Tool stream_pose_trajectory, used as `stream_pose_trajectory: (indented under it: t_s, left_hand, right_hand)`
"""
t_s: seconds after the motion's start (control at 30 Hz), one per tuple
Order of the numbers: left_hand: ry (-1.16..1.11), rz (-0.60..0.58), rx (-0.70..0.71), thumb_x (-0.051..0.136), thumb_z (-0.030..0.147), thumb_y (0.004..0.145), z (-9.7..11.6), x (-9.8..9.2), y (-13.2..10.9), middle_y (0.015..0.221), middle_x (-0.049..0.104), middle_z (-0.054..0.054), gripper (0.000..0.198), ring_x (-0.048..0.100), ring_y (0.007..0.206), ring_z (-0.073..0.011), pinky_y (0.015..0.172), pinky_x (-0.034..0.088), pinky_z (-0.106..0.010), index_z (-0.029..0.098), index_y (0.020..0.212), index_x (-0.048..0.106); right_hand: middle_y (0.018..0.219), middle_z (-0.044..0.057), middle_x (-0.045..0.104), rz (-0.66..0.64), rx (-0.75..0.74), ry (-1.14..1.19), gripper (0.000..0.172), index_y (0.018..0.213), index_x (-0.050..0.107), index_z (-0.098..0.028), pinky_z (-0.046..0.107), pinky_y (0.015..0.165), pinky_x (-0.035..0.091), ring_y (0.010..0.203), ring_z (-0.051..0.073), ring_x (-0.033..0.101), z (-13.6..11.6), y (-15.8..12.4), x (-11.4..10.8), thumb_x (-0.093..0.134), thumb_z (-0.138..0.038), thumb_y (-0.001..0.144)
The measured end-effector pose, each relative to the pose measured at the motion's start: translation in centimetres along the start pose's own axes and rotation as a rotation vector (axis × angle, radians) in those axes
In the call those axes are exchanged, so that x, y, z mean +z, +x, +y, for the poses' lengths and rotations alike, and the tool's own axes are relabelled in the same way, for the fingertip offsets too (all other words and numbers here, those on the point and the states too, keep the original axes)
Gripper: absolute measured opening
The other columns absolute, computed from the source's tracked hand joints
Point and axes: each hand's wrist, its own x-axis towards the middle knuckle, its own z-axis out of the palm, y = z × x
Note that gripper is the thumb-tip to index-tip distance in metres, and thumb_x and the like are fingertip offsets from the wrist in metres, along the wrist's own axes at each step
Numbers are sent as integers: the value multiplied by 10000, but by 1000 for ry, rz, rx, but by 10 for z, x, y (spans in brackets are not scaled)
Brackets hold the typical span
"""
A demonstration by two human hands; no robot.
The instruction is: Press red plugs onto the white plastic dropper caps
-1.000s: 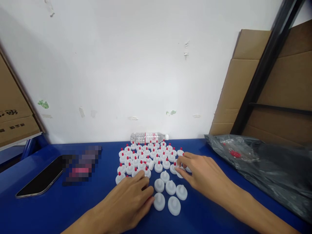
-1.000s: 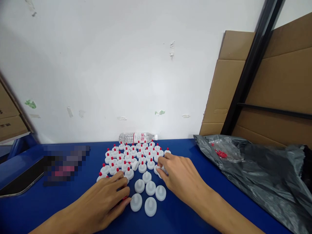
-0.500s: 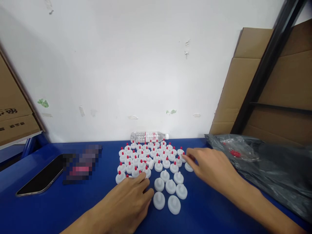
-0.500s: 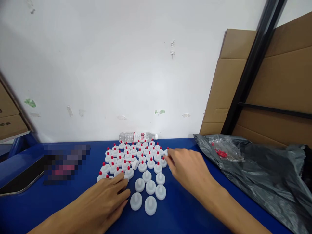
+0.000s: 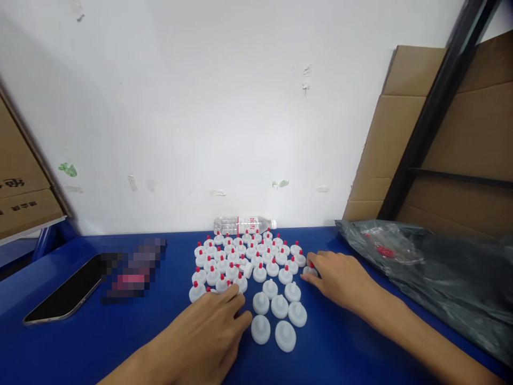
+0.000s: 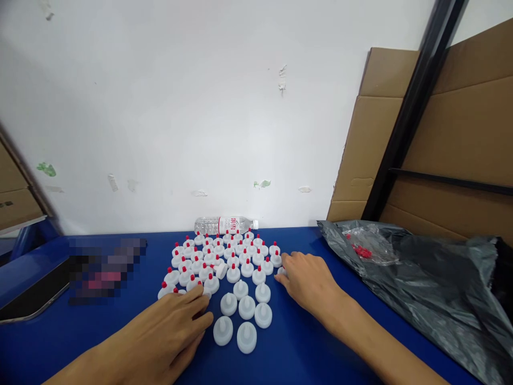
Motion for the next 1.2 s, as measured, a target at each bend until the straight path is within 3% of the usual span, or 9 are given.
stream_pose_trajectory:
  t_s: [0.13, 0.27, 0.37, 0.47, 0.6, 0.8, 0.9, 1.03, 1.2]
  left_hand:
    - [-7, 21, 1, 507, 175, 929, 1, -1, -1, 899, 606, -62, 82, 569, 899, -263, 687, 438, -375, 216, 896, 570]
    - [-15, 18, -12, 496, 186, 938, 1, -2, -1, 916, 607, -66, 88, 571, 910, -263, 680, 433, -369, 218, 906, 571]
    - [-12, 8, -13, 505, 179, 930, 1, -2, -1, 925, 610, -66, 78, 573, 914, -265, 669, 427, -366, 217, 910, 570]
    - [-9, 1, -12, 503, 180, 934, 1, -1, -1, 926, 609, -62, 79, 575, 917, -264, 673, 427, -367, 217, 911, 568]
    - [-1, 24, -26, 516, 184, 928, 1, 0, -1, 928, 612, -55, 62, 578, 906, -258, 677, 430, -363, 220, 915, 565]
    - [52, 72, -13, 490, 151, 936, 0, -2, -2, 911, 615, -61, 81, 589, 860, -259, 624, 420, -337, 213, 931, 542]
    - [55, 191, -97, 428, 154, 974, -3, 0, -2, 929, 619, -59, 112, 607, 808, -252, 581, 414, -326, 212, 1005, 519]
    - [68, 371, -138, 482, 271, 1004, 0, 10, -1, 967, 641, -45, 139, 648, 795, -254, 569, 427, -319, 230, 1136, 468]
    - [168, 385, -25, 466, 259, 1038, 10, 19, 1, 843, 634, -20, 78, 631, 670, -220, 517, 380, -316, 237, 968, 441]
  right_hand:
    - [893, 111, 768, 33, 1, -11, 198, 979, 700, -171, 315, 583, 416, 825, 334, 751, 2, -1, -2, 700, -367, 951]
    - [806, 115, 748, 104, 50, -17, 256, 1100, 653, -155, 335, 565, 399, 771, 361, 743, 2, -2, -8, 595, -385, 1004]
    - [919, 80, 750, 197, 37, 39, 232, 1189, 598, -192, 337, 570, 405, 765, 315, 738, -2, -4, -12, 530, -347, 1030]
    - [1040, 56, 712, 340, -75, 187, 204, 1192, 585, -217, 337, 601, 439, 756, 255, 712, -9, -8, -14, 535, -318, 1021]
    - [1043, 58, 654, 441, -285, 311, 229, 1197, 587, -213, 340, 663, 484, 820, 236, 679, -19, -15, -16, 493, -359, 1048]
    - [1081, 72, 652, 399, -446, 297, 255, 1182, 602, -229, 334, 679, 509, 948, 261, 682, -30, -24, -22, 487, -425, 1068]
    - [1111, 71, 675, 414, -513, 303, 256, 1209, 589, -227, 326, 698, 512, 980, 251, 687, -36, -28, -23, 508, -424, 1067]
    - [1008, 29, 687, 453, -685, 308, 225, 1173, 590, -221, 311, 616, 475, 853, 213, 677, -44, -36, -21, 534, -407, 1060]
    - [924, 28, 682, 545, -817, 304, 255, 1052, 607, -193, 317, 542, 426, 747, 194, 636, -52, -43, -21, 484, -415, 1077]
